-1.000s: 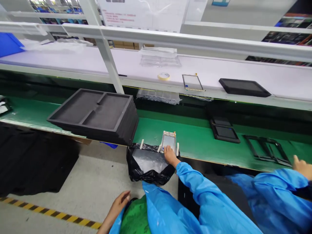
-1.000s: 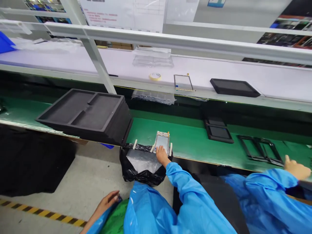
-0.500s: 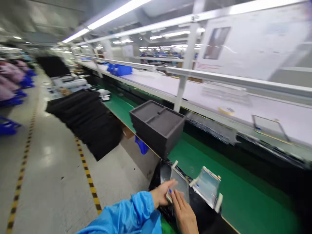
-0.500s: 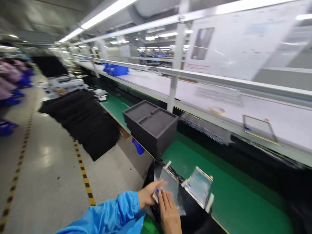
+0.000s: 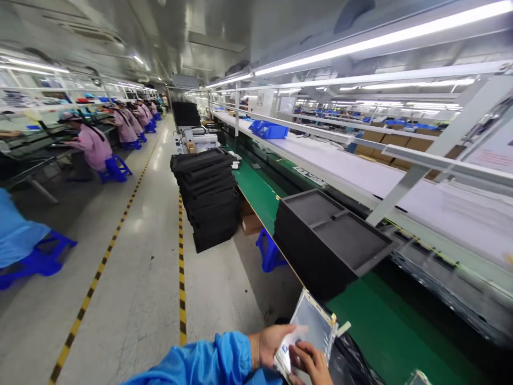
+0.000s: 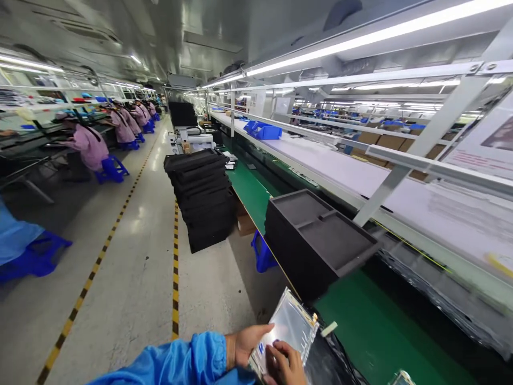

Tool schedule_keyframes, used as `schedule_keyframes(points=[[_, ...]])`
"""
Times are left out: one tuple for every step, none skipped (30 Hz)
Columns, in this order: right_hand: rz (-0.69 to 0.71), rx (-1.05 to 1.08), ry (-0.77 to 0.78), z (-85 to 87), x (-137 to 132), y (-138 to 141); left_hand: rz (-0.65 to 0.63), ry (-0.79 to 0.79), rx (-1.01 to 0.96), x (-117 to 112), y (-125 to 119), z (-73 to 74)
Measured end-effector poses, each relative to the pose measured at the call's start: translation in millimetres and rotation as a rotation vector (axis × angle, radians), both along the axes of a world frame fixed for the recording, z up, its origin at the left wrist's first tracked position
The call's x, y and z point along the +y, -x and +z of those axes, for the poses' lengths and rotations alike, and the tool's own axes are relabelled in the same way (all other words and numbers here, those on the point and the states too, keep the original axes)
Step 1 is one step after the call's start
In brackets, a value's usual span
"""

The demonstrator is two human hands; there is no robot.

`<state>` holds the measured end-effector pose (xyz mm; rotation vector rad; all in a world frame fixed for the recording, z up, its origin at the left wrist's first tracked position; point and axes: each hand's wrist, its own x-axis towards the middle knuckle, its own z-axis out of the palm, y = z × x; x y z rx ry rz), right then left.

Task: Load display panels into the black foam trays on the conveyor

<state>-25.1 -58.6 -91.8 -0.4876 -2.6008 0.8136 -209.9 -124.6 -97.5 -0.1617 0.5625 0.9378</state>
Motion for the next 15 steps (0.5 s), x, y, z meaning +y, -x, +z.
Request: schedule_keyframes(points=[[0.018, -0.053, 0.035, 8.7, -7, 9, 0.007, 0.007, 0.007, -9, 8, 8.2], [0.02, -0.113, 0.065, 18.3, -17, 18, 0.01, 0.009, 0.027, -20, 16, 17.8], [0.02, -0.188, 0.092, 28.4, -28, 26, 0.004, 0.003, 0.062, -32, 24, 28.0], [0.007, -0.234, 0.119, 38.5, -40, 33, 0.014, -0.03, 0.114, -43, 32, 37.9], [-0.013, -0.256, 0.15, 48.2, -50, 40, 0.033, -0.05, 0.112, -52, 40, 46.9], [-0.018, -0.269, 0.204, 57.3, -58, 47, 0.041, -0.08, 0.107, -60, 47, 54.5], [-0.049, -0.251, 0.28, 65.7, -62, 53, 0.056, -0.162, 0.13, -66, 54, 60.3], [-0.121, -0.216, 0.374, 73.5, -62, 58, 0.05, -0.224, 0.135, -71, 60, 64.4], [-0.214, -0.161, 0.483, 80.8, -59, 60, 0.033, -0.283, 0.137, -74, 65, 67.1], [-0.335, -0.081, 0.596, 87.8, -51, 60, 0.007, -0.328, 0.133, -77, 69, 68.4], [-0.476, 0.024, 0.702, 94.7, -40, 57, -0.026, -0.355, 0.124, -80, 71, 68.8], [-0.622, 0.156, 0.789, 101.5, -26, 50, -0.06, -0.375, 0.114, -83, 73, 68.4], [-0.768, 0.309, 0.846, 108.4, -11, 39, -0.089, -0.395, 0.107, -85, 73, 67.7], [-0.91, 0.476, 0.861, 115.2, 5, 24, -0.116, -0.412, 0.104, -88, 73, 66.9], [-1.044, 0.645, 0.824, 121.9, 19, 6, -0.139, -0.422, 0.108, -89, 73, 66.6]])
